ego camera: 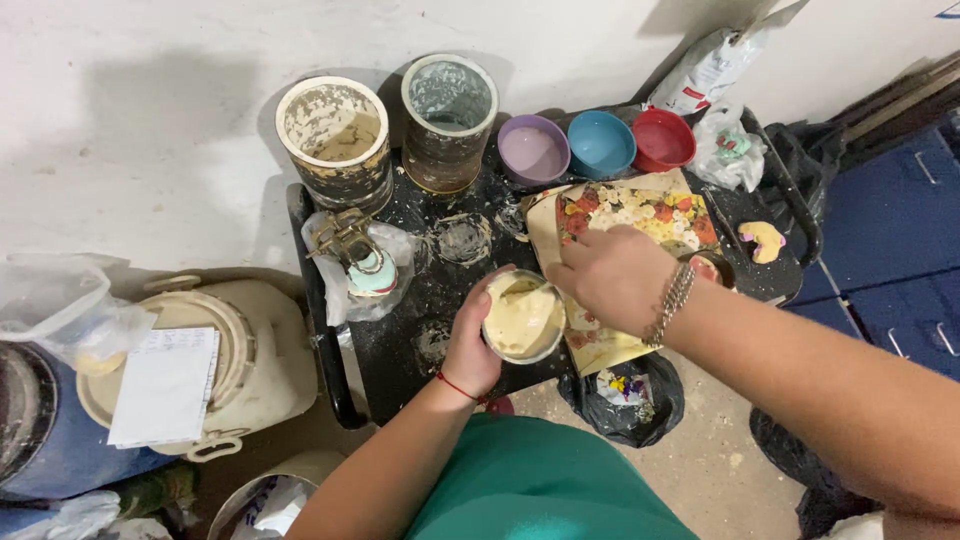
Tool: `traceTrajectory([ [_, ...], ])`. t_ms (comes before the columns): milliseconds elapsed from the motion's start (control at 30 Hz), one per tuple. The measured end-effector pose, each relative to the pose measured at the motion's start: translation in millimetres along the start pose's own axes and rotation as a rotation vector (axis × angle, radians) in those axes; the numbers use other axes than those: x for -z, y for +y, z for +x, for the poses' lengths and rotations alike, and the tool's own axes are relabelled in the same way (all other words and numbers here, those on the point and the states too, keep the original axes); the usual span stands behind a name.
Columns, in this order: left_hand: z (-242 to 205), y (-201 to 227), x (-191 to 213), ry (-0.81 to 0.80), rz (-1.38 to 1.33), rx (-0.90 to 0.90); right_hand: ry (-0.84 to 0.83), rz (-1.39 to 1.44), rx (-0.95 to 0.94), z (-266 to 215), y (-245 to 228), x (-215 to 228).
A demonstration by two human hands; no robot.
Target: The person mixes a yellowish paste in a small container using a green spatula. They then scoop a white powder from a large bag into the container and continue mixing the ingredients together.
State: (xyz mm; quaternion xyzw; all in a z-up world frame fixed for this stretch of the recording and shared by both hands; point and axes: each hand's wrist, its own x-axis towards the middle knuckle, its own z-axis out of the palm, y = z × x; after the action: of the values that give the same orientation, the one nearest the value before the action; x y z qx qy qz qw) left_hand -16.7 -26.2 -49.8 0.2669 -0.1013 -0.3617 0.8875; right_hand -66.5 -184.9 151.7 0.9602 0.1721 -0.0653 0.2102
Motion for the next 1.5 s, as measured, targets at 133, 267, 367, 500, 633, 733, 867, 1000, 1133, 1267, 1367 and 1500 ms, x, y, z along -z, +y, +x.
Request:
traceTrajectory([
  [133, 0, 7, -11, 0.024, -0.059, 0.03, 0.007, -0.031, -0.03, 1, -8, 14],
  [267, 9, -2, -4, 0.099, -0.074, 0.036, -0.251, 0.022, -0.194, 15, -15, 30],
  [367, 10, -10, -5, 0.169, -0.109, 0.029, -0.511, 0.103, -0.206, 28, -28, 46],
  [500, 13, -15, -7, 0.205, -0.144, 0.028, -0.176, 0.2, -0.292, 17, -39, 2],
  [633, 11, -31, 0, 0.212, -0.15, 0.1, 0.138, 0.044, -0.181, 15, -27, 1],
  [733, 10, -45, 6, 0.277, -0.234, 0.178, 0.169, 0.055, -0.17, 12, -16, 14],
  [867, 16, -55, 20, 0.364, -0.226, 0.13, -0.421, 0.095, -0.241, 6, -24, 29],
  [1000, 14, -26, -27, 0.297, -0.178, 0.077, -0.206, 0.057, -0.154, -2, -38, -1],
  [1133, 23, -58, -8, 0.252, -0.182, 0.077, -0.027, 0.02, -0.132, 1, -18, -11],
  [1267, 24, -66, -11, 0.337, -0.252, 0.145, -0.08, 0.019, -0.165, -11, 2, -10],
  [1367, 28, -69, -10, 0.397, -0.255, 0.115, -0.129, 0.01, -0.131, -27, -1, -13],
  [1500, 38, -112, 4, 0.492, -0.313, 0.074, 0.182, -0.042, -0.035, -31, -15, -61],
])
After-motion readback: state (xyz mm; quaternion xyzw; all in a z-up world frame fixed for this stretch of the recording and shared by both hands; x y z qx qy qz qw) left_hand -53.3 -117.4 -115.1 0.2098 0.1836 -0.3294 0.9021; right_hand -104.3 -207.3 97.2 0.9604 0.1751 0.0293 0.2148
